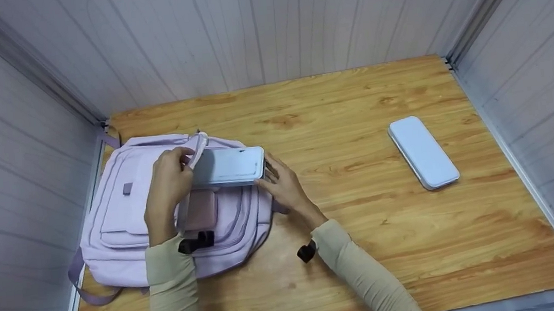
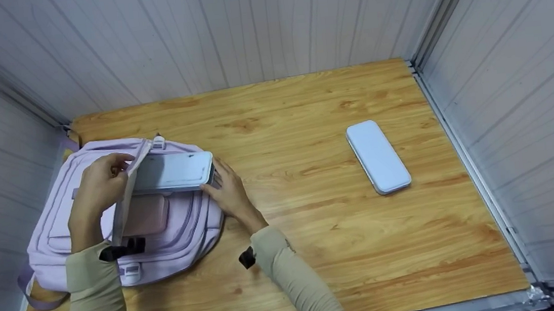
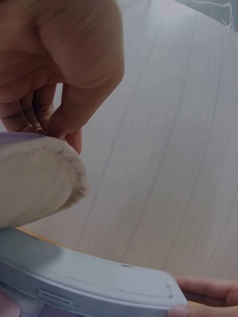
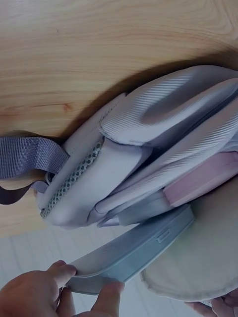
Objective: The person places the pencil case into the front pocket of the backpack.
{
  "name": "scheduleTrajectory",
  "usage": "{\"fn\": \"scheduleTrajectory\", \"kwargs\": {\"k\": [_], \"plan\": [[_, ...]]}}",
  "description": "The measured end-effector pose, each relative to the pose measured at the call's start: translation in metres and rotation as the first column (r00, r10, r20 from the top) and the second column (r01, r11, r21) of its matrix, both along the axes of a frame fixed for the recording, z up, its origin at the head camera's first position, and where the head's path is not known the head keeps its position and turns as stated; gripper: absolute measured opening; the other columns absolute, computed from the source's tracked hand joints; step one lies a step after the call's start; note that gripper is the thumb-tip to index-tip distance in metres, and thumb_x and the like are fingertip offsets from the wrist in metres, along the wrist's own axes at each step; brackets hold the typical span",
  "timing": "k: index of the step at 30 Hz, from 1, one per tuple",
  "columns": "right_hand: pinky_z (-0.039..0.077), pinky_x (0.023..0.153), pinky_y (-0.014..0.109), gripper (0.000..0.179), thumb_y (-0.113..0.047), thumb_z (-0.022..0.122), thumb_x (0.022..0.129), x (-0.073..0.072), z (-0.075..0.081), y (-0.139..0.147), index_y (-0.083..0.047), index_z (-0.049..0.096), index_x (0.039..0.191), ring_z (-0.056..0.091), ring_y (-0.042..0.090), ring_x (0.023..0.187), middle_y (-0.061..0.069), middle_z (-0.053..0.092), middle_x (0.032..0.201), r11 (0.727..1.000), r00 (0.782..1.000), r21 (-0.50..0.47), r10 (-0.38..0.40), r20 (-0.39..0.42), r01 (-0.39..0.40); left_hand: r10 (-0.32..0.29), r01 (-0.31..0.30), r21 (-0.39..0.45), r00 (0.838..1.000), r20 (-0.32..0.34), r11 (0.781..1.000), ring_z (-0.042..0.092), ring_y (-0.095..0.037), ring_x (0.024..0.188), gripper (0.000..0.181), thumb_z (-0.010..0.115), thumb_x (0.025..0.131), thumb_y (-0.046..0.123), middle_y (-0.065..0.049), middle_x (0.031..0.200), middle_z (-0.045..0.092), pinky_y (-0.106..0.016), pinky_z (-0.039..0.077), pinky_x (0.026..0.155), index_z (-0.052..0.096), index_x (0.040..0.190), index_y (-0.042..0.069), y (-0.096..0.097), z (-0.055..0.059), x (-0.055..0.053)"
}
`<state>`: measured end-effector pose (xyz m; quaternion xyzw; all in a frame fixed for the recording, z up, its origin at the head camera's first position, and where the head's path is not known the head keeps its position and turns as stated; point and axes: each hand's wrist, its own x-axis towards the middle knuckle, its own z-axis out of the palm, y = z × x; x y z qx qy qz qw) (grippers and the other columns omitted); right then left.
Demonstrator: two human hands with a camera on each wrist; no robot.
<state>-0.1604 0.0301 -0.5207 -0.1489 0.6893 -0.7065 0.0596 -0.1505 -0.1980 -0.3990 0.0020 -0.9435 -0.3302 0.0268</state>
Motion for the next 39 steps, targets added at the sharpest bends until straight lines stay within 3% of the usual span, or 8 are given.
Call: {"fn": "scheduleTrajectory", "kwargs": {"k": [7,18,26,32,35,39], "plan": [[0.041,0.102,0.045,0.066,0.007,0.067,0.081,0.004,0.009,-0.005,0.017,0.034,0.137,0.046,0.043,0.126,0.034,0.032,0.145,0.996,0.997,0.06,-0.07,-0.008,0.071,-0.001,0.001,-0.002,1.0,-0.015,1.0,0.054,-0.035,0.092,0.036,0.045,0.082,-0.006,-0.023,0.096,0.061,-0.047,0.042,0.084,0.063,0.113,-0.007,0.0,-0.003,0.001],[0.045,0.098,0.043,0.061,0.01,0.068,0.079,0.003,0.012,-0.019,0.018,0.04,0.133,0.05,0.043,0.122,0.036,0.04,0.138,0.991,0.993,0.066,-0.112,-0.022,0.113,-0.005,0.005,-0.003,0.999,-0.038,1.0,0.054,-0.035,0.091,0.036,0.044,0.081,-0.007,-0.023,0.095,0.061,-0.047,0.041,0.084,0.063,0.111,-0.008,0.003,-0.001,0.0],[0.043,0.101,0.042,0.057,0.01,0.063,0.083,0.003,0.011,-0.029,0.016,0.04,0.135,0.046,0.041,0.127,0.033,0.042,0.139,0.999,0.999,0.005,-0.041,0.019,0.041,-0.003,0.004,0.004,0.999,-0.044,1.0,0.054,-0.035,0.092,0.036,0.044,0.081,-0.007,-0.023,0.095,0.061,-0.047,0.041,0.084,0.063,0.111,-0.008,0.004,-0.001,-0.001],[0.042,0.102,0.044,0.053,0.008,0.061,0.086,0.003,0.012,-0.035,0.016,0.041,0.135,0.043,0.04,0.13,0.032,0.042,0.14,0.996,0.999,0.088,-0.023,-0.034,0.026,-0.009,0.01,0.01,0.999,-0.048,1.0,0.054,-0.035,0.091,0.037,0.043,0.08,-0.008,-0.023,0.095,0.061,-0.047,0.041,0.083,0.064,0.112,-0.008,0.004,0.0,-0.002],[0.038,0.106,0.044,0.052,0.009,0.055,0.089,0.002,0.013,-0.037,0.013,0.039,0.138,0.041,0.037,0.133,0.029,0.04,0.143,0.993,1.0,0.121,0.005,-0.011,-0.003,-0.006,0.007,0.01,0.999,-0.043,1.0,0.054,-0.034,0.091,0.037,0.044,0.081,-0.007,-0.023,0.095,0.061,-0.047,0.041,0.084,0.064,0.112,-0.007,0.004,0.0,-0.002],[0.032,0.111,0.044,0.052,0.014,0.042,0.092,-0.001,0.013,-0.039,0.013,0.029,0.142,0.036,0.038,0.136,0.029,0.034,0.147,0.995,0.997,0.069,0.066,0.046,-0.069,0.006,-0.006,0.012,0.999,-0.035,1.0,0.054,-0.034,0.092,0.037,0.044,0.081,-0.007,-0.022,0.096,0.061,-0.045,0.041,0.084,0.064,0.113,-0.006,0.003,0.0,-0.001]]}}
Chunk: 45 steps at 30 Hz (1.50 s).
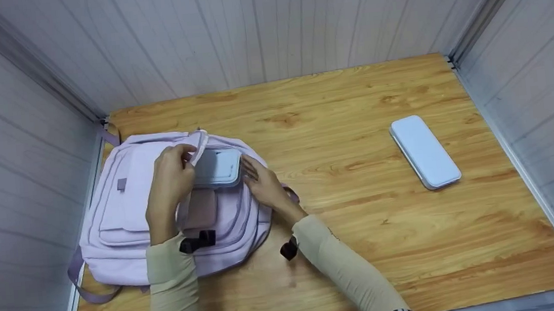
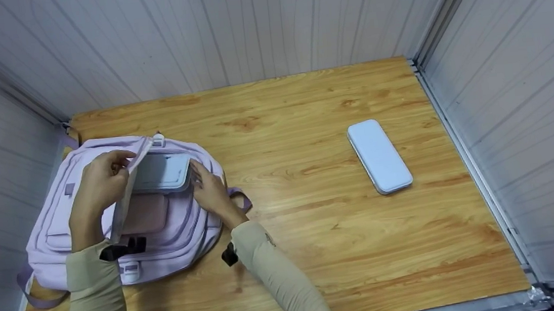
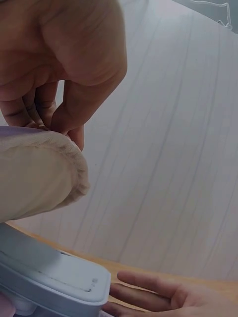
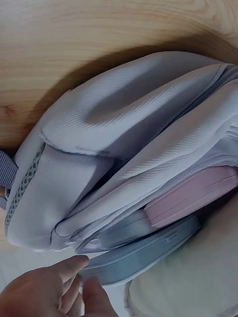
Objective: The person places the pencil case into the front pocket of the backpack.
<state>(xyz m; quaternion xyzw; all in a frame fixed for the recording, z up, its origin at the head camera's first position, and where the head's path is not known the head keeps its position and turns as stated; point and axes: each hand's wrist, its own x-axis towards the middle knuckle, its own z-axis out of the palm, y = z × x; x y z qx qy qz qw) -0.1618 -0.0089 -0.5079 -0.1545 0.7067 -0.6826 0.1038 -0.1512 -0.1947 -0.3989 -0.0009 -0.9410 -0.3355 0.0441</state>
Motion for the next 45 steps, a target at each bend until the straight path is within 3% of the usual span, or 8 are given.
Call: {"fn": "scheduleTrajectory", "kwargs": {"k": [6,14,19,25,36,41,45], "plan": [[0.028,0.113,0.043,0.063,0.023,0.027,0.086,-0.008,-0.005,-0.002,0.009,0.02,0.147,0.028,0.035,0.141,0.026,0.026,0.152,0.996,0.995,-0.046,0.074,0.072,-0.071,-0.007,0.007,0.004,1.0,-0.009,1.0,0.054,-0.034,0.092,0.038,0.043,0.081,-0.007,-0.023,0.096,0.061,-0.046,0.041,0.084,0.064,0.113,-0.007,0.001,0.0,0.0],[0.026,0.115,0.036,0.078,0.024,0.026,0.076,-0.021,-0.028,-0.008,0.001,0.018,0.15,0.028,0.026,0.143,0.017,0.028,0.154,0.992,0.994,0.061,0.112,0.007,-0.112,-0.003,0.003,0.0,1.0,-0.005,1.0,0.054,-0.033,0.092,0.036,0.044,0.082,-0.007,-0.022,0.096,0.061,-0.046,0.042,0.084,0.064,0.113,-0.007,0.001,0.001,-0.001],[0.025,0.114,0.027,0.081,0.022,0.031,0.073,-0.023,-0.027,-0.012,-0.002,0.022,0.15,0.031,0.017,0.141,0.011,0.035,0.152,0.976,0.991,0.192,0.12,-0.063,-0.106,-0.004,0.004,-0.002,1.0,-0.01,1.0,0.054,-0.034,0.093,0.036,0.044,0.082,-0.007,-0.023,0.096,0.061,-0.046,0.041,0.085,0.063,0.112,-0.007,0.001,0.001,0.0],[0.023,0.114,0.026,0.081,0.019,0.034,0.074,-0.025,-0.024,-0.014,-0.003,0.022,0.15,0.03,0.017,0.14,0.009,0.036,0.151,0.949,0.987,0.302,0.123,-0.1,-0.088,-0.014,0.014,0.005,1.0,-0.026,1.0,0.054,-0.034,0.09,0.036,0.044,0.081,-0.008,-0.022,0.094,0.06,-0.046,0.041,0.083,0.064,0.111,-0.007,0.001,0.001,-0.001],[0.028,0.104,0.023,0.089,0.019,0.037,0.069,-0.029,-0.024,-0.018,-0.007,0.017,0.153,0.027,0.015,0.141,0.005,0.031,0.154,0.922,0.979,0.359,0.184,-0.083,-0.142,-0.017,0.016,-0.001,0.999,-0.027,1.0,0.053,-0.035,0.091,0.036,0.043,0.081,-0.007,-0.023,0.094,0.059,-0.047,0.041,0.083,0.063,0.111,-0.008,0.002,0.002,0.0],[0.024,0.111,0.024,0.09,0.017,0.039,0.071,-0.029,-0.023,-0.021,-0.009,0.014,0.153,0.023,0.014,0.142,0.003,0.029,0.155,0.906,0.975,0.393,0.206,-0.081,-0.159,-0.014,0.013,-0.002,1.0,-0.024,1.0,0.053,-0.035,0.091,0.036,0.044,0.082,-0.007,-0.023,0.095,0.059,-0.047,0.041,0.084,0.063,0.111,-0.008,0.001,0.001,0.001],[0.022,0.114,0.026,0.09,0.017,0.039,0.071,-0.027,-0.025,-0.023,-0.009,0.013,0.153,0.021,0.014,0.143,0.004,0.028,0.156,0.908,0.972,0.386,0.216,-0.09,-0.165,-0.009,0.009,-0.002,1.0,-0.024,1.0,0.053,-0.035,0.091,0.036,0.044,0.082,-0.007,-0.023,0.095,0.059,-0.047,0.041,0.083,0.063,0.112,-0.008,0.0,0.001,0.002]]}}
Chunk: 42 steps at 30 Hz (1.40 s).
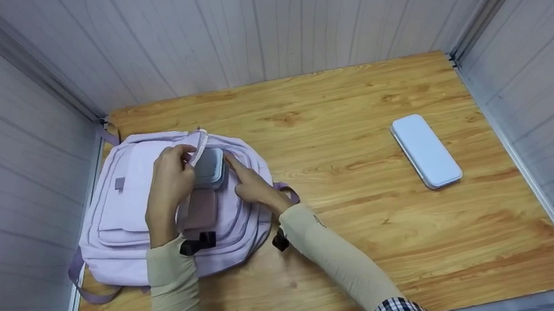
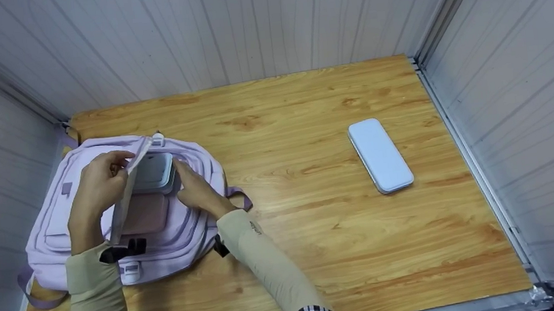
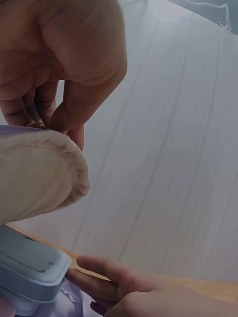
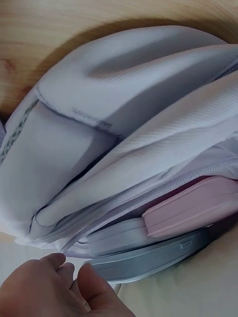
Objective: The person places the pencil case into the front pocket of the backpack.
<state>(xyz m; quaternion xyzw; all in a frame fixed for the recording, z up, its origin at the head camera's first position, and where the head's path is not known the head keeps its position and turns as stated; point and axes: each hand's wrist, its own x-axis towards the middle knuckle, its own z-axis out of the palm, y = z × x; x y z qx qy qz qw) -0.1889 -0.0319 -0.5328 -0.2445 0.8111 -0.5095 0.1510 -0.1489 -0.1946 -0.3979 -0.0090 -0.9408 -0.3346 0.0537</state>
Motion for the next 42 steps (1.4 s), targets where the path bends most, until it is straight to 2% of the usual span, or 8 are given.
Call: {"fn": "scheduleTrajectory", "kwargs": {"k": [6,10,13,17,24,31,39,42], "plan": [[0.02,0.115,0.025,0.09,0.018,0.038,0.069,0.0,-0.004,-0.001,-0.005,0.013,0.153,0.022,0.015,0.144,0.008,0.027,0.156,1.0,1.0,-0.027,0.009,-0.019,-0.009,0.001,-0.001,0.0,1.0,-0.001,1.0,0.053,-0.034,0.09,0.036,0.043,0.081,-0.007,-0.023,0.094,0.059,-0.047,0.041,0.082,0.063,0.111,-0.008,-0.001,-0.001,0.001],[0.017,0.117,0.026,0.09,0.017,0.039,0.069,-0.001,-0.003,-0.002,-0.004,0.012,0.153,0.02,0.014,0.144,0.007,0.027,0.156,1.0,1.0,-0.005,0.012,-0.023,-0.013,0.0,0.0,0.0,1.0,0.001,1.0,0.053,-0.033,0.089,0.035,0.044,0.081,-0.007,-0.022,0.094,0.059,-0.046,0.041,0.082,0.063,0.111,-0.008,0.0,-0.002,0.0],[0.021,0.113,0.023,0.09,0.017,0.04,0.07,-0.001,-0.002,-0.002,-0.004,0.012,0.153,0.021,0.014,0.144,0.005,0.028,0.156,1.0,0.999,0.021,0.017,-0.033,-0.017,0.0,0.0,-0.004,1.0,0.009,1.0,0.053,-0.033,0.09,0.036,0.043,0.082,-0.007,-0.021,0.094,0.059,-0.045,0.041,0.082,0.063,0.112,-0.008,0.0,-0.002,-0.001],[0.024,0.109,0.021,0.09,0.018,0.038,0.069,-0.002,-0.003,-0.004,-0.004,0.012,0.152,0.022,0.013,0.143,0.004,0.027,0.156,1.0,0.999,0.001,0.027,-0.029,-0.027,0.003,-0.003,-0.005,1.0,0.016,1.0,0.052,-0.032,0.09,0.037,0.043,0.082,-0.006,-0.021,0.095,0.059,-0.045,0.041,0.082,0.062,0.113,-0.008,0.0,0.0,0.0],[0.014,0.117,0.025,0.088,0.019,0.037,0.07,-0.002,-0.004,-0.008,-0.003,0.014,0.152,0.021,0.015,0.144,0.009,0.024,0.157,0.998,0.999,-0.042,0.042,-0.027,-0.043,0.007,-0.007,0.0,1.0,0.0,1.0,0.053,-0.033,0.089,0.036,0.045,0.082,-0.006,-0.021,0.094,0.059,-0.045,0.042,0.081,0.063,0.112,-0.007,-0.002,-0.001,0.002],[0.011,0.117,0.026,0.087,0.021,0.038,0.071,-0.003,-0.004,-0.009,0.003,0.011,0.151,0.019,0.017,0.145,0.012,0.021,0.157,0.998,0.998,-0.034,0.055,-0.026,-0.056,0.005,-0.005,0.009,1.0,-0.004,1.0,0.053,-0.034,0.091,0.036,0.044,0.081,-0.007,-0.022,0.094,0.059,-0.046,0.041,0.083,0.064,0.112,-0.007,-0.002,-0.002,0.001],[0.007,0.119,0.041,0.086,0.017,0.041,0.071,-0.004,-0.004,-0.011,0.005,0.011,0.15,0.008,0.031,0.147,0.019,0.017,0.157,0.997,0.995,0.035,0.068,-0.073,-0.066,-0.001,0.001,0.017,1.0,-0.005,1.0,0.053,-0.034,0.091,0.036,0.044,0.081,-0.007,-0.022,0.095,0.059,-0.046,0.041,0.083,0.064,0.112,-0.007,-0.002,-0.002,0.002],[0.007,0.119,0.041,0.085,0.017,0.041,0.071,-0.003,-0.004,-0.01,0.004,0.012,0.15,0.007,0.033,0.147,0.018,0.017,0.157,0.997,0.995,0.048,0.07,-0.078,-0.066,-0.005,0.005,0.017,1.0,-0.003,1.0,0.053,-0.034,0.092,0.037,0.043,0.081,-0.007,-0.023,0.096,0.059,-0.047,0.041,0.084,0.064,0.112,-0.007,-0.004,-0.002,0.002]]}}
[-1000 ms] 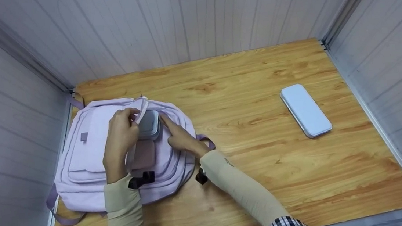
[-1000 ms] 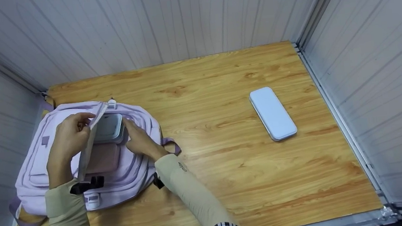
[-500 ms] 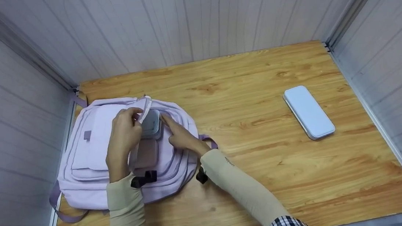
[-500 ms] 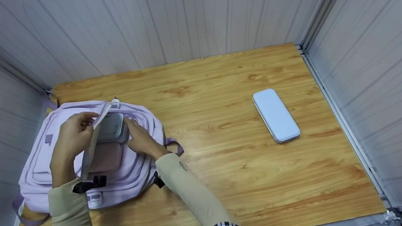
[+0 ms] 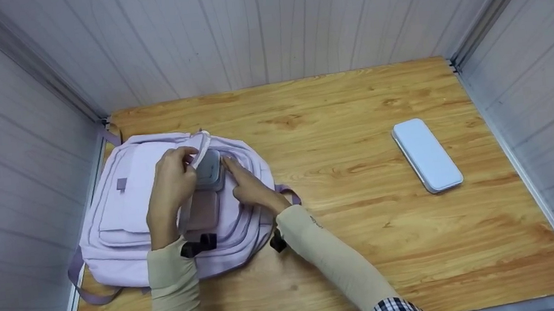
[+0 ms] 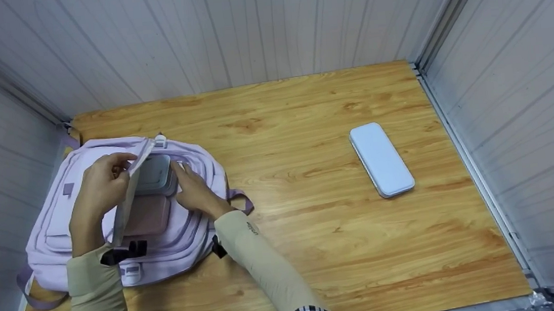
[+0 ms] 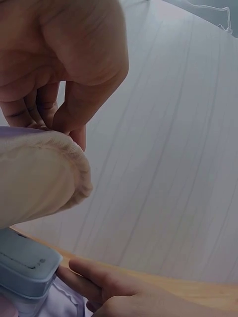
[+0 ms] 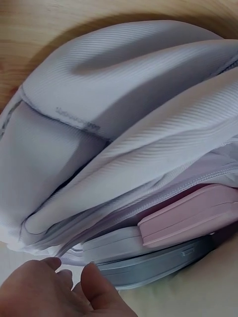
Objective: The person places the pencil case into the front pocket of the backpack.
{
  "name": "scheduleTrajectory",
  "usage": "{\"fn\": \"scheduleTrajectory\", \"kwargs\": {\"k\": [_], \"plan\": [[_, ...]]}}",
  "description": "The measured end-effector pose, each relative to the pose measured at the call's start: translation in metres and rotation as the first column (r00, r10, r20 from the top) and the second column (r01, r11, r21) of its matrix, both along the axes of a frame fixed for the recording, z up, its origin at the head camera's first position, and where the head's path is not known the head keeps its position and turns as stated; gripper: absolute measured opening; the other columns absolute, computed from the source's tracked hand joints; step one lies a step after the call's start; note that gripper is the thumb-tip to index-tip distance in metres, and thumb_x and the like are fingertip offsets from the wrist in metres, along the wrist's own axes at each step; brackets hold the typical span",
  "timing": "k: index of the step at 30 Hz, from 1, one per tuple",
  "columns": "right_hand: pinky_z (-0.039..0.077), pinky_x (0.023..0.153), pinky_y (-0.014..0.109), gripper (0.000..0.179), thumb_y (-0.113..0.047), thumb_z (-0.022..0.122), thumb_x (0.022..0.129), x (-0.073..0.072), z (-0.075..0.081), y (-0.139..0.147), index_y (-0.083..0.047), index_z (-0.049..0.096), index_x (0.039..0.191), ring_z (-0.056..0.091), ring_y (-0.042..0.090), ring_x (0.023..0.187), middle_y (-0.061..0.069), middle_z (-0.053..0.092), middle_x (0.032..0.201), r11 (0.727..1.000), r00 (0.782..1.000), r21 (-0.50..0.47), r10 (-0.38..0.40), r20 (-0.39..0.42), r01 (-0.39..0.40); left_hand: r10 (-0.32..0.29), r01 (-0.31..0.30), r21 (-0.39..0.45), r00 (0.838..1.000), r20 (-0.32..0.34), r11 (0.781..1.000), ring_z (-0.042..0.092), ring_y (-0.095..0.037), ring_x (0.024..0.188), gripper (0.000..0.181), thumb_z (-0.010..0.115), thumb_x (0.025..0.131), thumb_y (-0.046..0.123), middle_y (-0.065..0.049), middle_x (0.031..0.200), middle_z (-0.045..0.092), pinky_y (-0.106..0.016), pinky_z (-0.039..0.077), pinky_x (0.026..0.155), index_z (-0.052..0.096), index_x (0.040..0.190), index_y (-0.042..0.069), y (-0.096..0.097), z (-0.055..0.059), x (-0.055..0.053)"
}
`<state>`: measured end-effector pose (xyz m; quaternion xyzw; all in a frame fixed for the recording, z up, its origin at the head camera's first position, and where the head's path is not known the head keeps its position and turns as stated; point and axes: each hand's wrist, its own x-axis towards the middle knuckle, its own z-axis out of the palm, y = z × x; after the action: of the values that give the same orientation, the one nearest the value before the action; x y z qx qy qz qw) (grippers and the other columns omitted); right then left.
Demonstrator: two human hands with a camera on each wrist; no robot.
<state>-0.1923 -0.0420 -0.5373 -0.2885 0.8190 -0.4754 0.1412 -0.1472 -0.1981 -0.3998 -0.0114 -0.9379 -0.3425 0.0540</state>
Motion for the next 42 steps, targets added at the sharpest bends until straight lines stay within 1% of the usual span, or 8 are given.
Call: {"fn": "scheduleTrajectory", "kwargs": {"k": [6,11,18,24,27,32,37,42], "plan": [[0.007,0.119,0.039,0.086,0.016,0.039,0.07,0.002,-0.004,0.001,0.003,0.013,0.151,0.008,0.033,0.147,0.015,0.02,0.158,1.0,1.0,-0.013,-0.008,-0.02,0.008,0.003,-0.003,-0.002,1.0,0.012,1.0,0.054,-0.035,0.093,0.038,0.043,0.082,-0.007,-0.023,0.096,0.06,-0.047,0.041,0.085,0.063,0.114,-0.007,-0.002,0.0,0.0],[0.014,0.118,0.033,0.082,0.016,0.038,0.07,0.001,-0.007,0.005,0.003,0.02,0.149,0.02,0.024,0.145,0.013,0.03,0.154,0.995,0.996,-0.054,-0.083,-0.02,0.082,0.013,-0.013,0.004,1.0,0.017,1.0,0.053,-0.034,0.093,0.037,0.043,0.083,-0.007,-0.022,0.097,0.059,-0.046,0.041,0.084,0.063,0.114,-0.006,-0.003,0.001,0.0],[0.025,0.115,0.033,0.069,0.01,0.041,0.079,0.0,-0.008,0.019,-0.002,0.034,0.146,0.034,0.023,0.139,0.013,0.044,0.145,0.975,0.979,-0.095,-0.203,-0.019,0.2,0.019,-0.019,0.003,1.0,0.003,1.0,0.053,-0.033,0.091,0.037,0.044,0.082,-0.006,-0.022,0.095,0.059,-0.045,0.041,0.083,0.063,0.113,-0.006,-0.005,0.001,0.0],[0.031,0.112,0.033,0.059,0.007,0.044,0.085,0.003,-0.008,0.032,-0.004,0.039,0.143,0.041,0.024,0.134,0.012,0.047,0.141,0.962,0.972,-0.15,-0.234,-0.017,0.229,0.025,-0.025,0.01,1.0,0.005,1.0,0.053,-0.033,0.091,0.037,0.043,0.082,-0.006,-0.022,0.096,0.06,-0.045,0.04,0.083,0.063,0.113,-0.006,-0.007,0.0,0.0],[0.034,0.109,0.034,0.059,0.008,0.045,0.085,0.005,-0.008,0.041,-0.003,0.04,0.142,0.045,0.025,0.13,0.014,0.048,0.138,0.958,0.969,-0.171,-0.243,-0.052,0.231,0.024,-0.024,0.01,1.0,-0.002,1.0,0.053,-0.033,0.09,0.037,0.043,0.082,-0.006,-0.021,0.095,0.06,-0.044,0.04,0.082,0.064,0.113,-0.006,-0.008,-0.001,-0.001],[0.038,0.107,0.039,0.057,0.009,0.045,0.083,0.012,-0.014,0.059,0.0,0.043,0.139,0.046,0.025,0.128,0.018,0.05,0.134,0.948,0.957,-0.219,-0.262,-0.127,0.231,0.025,-0.025,0.002,1.0,-0.015,1.0,0.053,-0.033,0.089,0.037,0.043,0.082,-0.005,-0.021,0.094,0.06,-0.046,0.041,0.082,0.064,0.112,-0.006,-0.009,-0.002,0.0],[0.04,0.104,0.043,0.055,0.013,0.047,0.084,0.02,-0.019,0.075,0.001,0.046,0.137,0.048,0.033,0.124,0.02,0.05,0.134,0.925,0.944,-0.274,-0.305,-0.128,0.262,0.028,-0.028,0.003,0.999,-0.023,1.0,0.053,-0.033,0.089,0.036,0.043,0.082,-0.006,-0.021,0.094,0.06,-0.046,0.041,0.082,0.064,0.112,-0.006,-0.009,-0.001,0.001],[0.039,0.103,0.049,0.052,0.018,0.047,0.084,0.034,-0.004,0.087,0.005,0.046,0.135,0.047,0.042,0.121,0.024,0.05,0.133,0.904,0.934,-0.31,-0.342,-0.107,0.295,0.029,-0.029,0.005,0.999,-0.02,1.0,0.053,-0.033,0.089,0.036,0.043,0.082,-0.006,-0.022,0.094,0.06,-0.045,0.041,0.081,0.063,0.112,-0.007,-0.009,0.0,0.002]]}}
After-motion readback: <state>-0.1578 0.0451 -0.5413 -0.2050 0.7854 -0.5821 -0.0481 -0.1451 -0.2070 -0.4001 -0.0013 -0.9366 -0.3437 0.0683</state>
